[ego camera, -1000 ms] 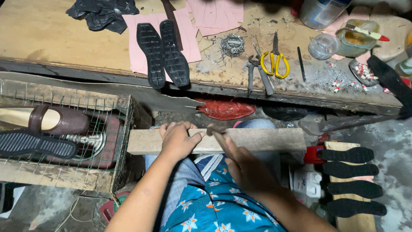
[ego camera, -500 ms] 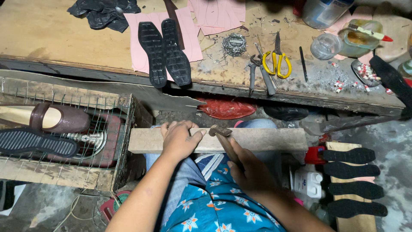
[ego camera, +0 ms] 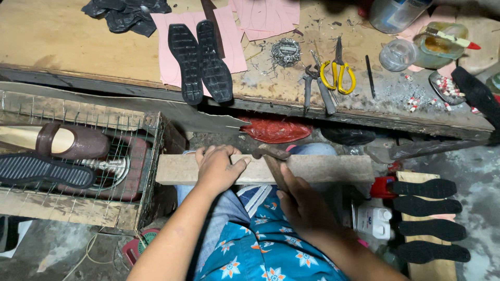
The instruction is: The person sits on the floor and repeatedly hammers nails into a rectangular wooden block placed on their lap. They pick up nails from the workbench, position them on the block, and strike them with a hammer. The person also handles shoe soles and a shoe last at the start, placing them on a wire rack.
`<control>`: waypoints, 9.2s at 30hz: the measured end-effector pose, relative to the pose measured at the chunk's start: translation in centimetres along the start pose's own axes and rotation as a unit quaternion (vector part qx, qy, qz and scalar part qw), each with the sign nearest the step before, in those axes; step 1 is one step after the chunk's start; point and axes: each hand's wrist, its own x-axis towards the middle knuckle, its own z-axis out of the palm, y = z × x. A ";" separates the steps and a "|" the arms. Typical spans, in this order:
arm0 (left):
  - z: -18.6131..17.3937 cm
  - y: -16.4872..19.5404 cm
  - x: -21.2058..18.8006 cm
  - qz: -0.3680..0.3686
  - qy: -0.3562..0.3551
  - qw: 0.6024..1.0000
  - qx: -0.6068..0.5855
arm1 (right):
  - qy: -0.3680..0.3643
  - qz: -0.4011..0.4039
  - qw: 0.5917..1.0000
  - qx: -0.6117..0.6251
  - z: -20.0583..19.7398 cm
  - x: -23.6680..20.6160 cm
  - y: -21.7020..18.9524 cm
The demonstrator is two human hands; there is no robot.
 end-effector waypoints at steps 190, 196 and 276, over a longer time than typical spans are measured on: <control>1.3 0.4 -0.7 0.077 0.074 0.993 -0.052 | -0.017 -0.026 0.999 -0.025 0.4 0.1 0.8; 1.3 0.6 -0.9 0.071 0.085 0.992 -0.053 | 0.040 -0.088 0.995 -0.008 0.3 0.0 0.7; 1.3 -0.2 -1.1 0.071 0.039 0.994 -0.075 | -0.062 0.044 0.997 -0.017 -2.3 0.6 -2.1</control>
